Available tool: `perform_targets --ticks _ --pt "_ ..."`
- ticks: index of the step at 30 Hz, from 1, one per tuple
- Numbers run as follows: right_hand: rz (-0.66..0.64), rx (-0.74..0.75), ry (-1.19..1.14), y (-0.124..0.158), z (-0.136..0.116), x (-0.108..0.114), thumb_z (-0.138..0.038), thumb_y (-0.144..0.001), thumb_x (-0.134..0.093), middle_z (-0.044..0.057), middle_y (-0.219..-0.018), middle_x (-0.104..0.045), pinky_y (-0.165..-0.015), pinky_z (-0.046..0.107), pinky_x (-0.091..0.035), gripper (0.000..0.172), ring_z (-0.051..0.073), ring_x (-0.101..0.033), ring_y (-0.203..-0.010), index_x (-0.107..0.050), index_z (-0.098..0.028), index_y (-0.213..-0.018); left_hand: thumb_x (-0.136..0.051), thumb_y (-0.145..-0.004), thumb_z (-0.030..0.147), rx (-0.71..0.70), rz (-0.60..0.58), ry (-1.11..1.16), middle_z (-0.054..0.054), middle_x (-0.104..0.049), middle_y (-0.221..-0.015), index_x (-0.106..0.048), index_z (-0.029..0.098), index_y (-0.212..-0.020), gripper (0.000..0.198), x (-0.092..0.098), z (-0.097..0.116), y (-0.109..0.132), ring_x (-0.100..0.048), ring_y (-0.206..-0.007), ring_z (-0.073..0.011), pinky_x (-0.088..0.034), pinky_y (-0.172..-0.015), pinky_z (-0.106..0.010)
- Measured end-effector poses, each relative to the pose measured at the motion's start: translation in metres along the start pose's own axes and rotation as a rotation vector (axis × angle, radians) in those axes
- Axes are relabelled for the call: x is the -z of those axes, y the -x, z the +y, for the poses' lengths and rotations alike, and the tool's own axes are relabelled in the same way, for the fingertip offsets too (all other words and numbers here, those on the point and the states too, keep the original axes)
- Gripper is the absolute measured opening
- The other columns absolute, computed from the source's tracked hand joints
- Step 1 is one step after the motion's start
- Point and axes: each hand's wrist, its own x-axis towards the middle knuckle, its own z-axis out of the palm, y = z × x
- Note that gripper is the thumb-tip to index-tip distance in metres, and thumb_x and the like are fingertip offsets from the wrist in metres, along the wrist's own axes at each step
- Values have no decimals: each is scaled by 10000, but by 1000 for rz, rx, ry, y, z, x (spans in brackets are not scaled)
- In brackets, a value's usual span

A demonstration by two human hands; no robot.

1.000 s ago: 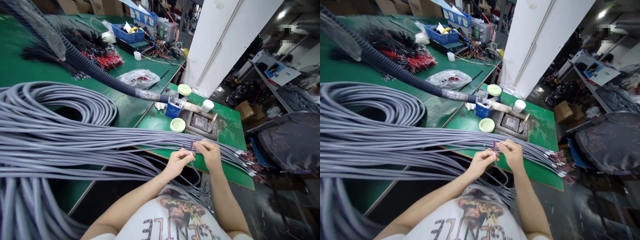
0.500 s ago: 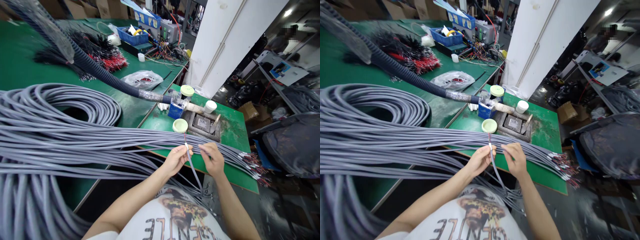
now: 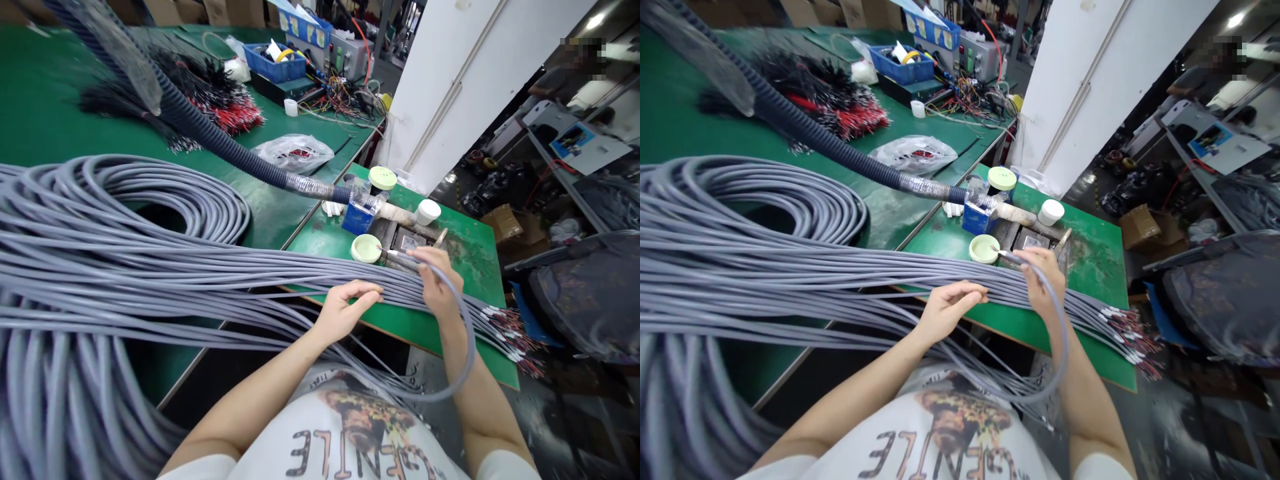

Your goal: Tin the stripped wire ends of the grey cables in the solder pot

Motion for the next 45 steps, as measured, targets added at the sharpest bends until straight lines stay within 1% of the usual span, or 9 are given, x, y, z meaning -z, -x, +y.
perform_targets --ticks 4,10,13,19,26,33,38,42,45 --pt "33 -70 -14 -36 13 -14 -319 -912 -498 41 -956 -703 -869 374 -492 206 204 -627 -941 -676 -242 -981 -607 -848 260 -292 34 -433 -67 -719 -854 -719 179 -925 158 18 -9 -1 -618 -789 -170 -475 -775 -308" --pt "-58 -125 -46 -64 34 -45 -383 -914 -484 31 -887 -714 -856 355 -482 248 198 -634 -908 -669 -226 -961 -546 -887 260 -380 -11 -651 -54 -722 -863 -695 189 -954 178 27 -41 -9 -611 -780 -168 -468 -757 -308" --pt "-89 -166 -48 -70 43 -55 -416 -902 -491 33 -870 -717 -859 359 -485 269 203 -644 -894 -673 -221 -932 -540 -890 272 -391 -34 -712 -50 -720 -865 -693 193 -963 187 27 -45 -9 -607 -786 -168 -463 -755 -305" --pt "-101 -197 -84 -78 55 -68 -429 -880 -520 34 -848 -726 -868 357 -488 272 204 -664 -867 -682 -211 -893 -512 -904 305 -320 -89 -735 -41 -718 -873 -693 203 -967 217 30 -37 -11 -614 -821 -167 -469 -772 -289" --pt "-152 -195 -38 -82 56 -74 -459 -881 -499 34 -855 -717 -866 367 -493 300 214 -658 -865 -679 -221 -908 -501 -906 310 -270 -143 -740 -35 -717 -898 -689 211 -987 227 33 -32 -13 -612 -850 -172 -465 -779 -287" --pt "-148 -199 -37 -82 57 -78 -452 -881 -498 34 -853 -716 -877 373 -488 295 214 -658 -869 -675 -221 -931 -499 -908 309 -263 -157 -739 -35 -718 -919 -687 209 -998 231 33 -30 -13 -608 -851 -173 -459 -775 -291" --pt "-125 -175 -31 -87 49 -66 -446 -884 -498 27 -839 -716 -854 360 -495 285 205 -658 -854 -672 -222 -915 -517 -898 308 -234 -164 -719 -30 -719 -915 -692 214 -992 220 35 -28 -14 -611 -855 -172 -459 -779 -284" --pt "-34 -136 74 -91 42 -34 -419 -897 -488 25 -846 -716 -818 337 -490 279 201 -653 -841 -682 -219 -876 -539 -886 305 -203 -184 -678 -26 -717 -891 -699 215 -986 209 39 -24 -16 -618 -838 -165 -461 -763 -270" --pt "24 -133 182 -90 47 -7 -398 -908 -476 29 -848 -722 -820 333 -474 286 206 -651 -860 -684 -208 -862 -537 -886 308 -185 -198 -657 -32 -718 -887 -702 210 -987 216 40 -22 -16 -623 -826 -164 -465 -761 -268"
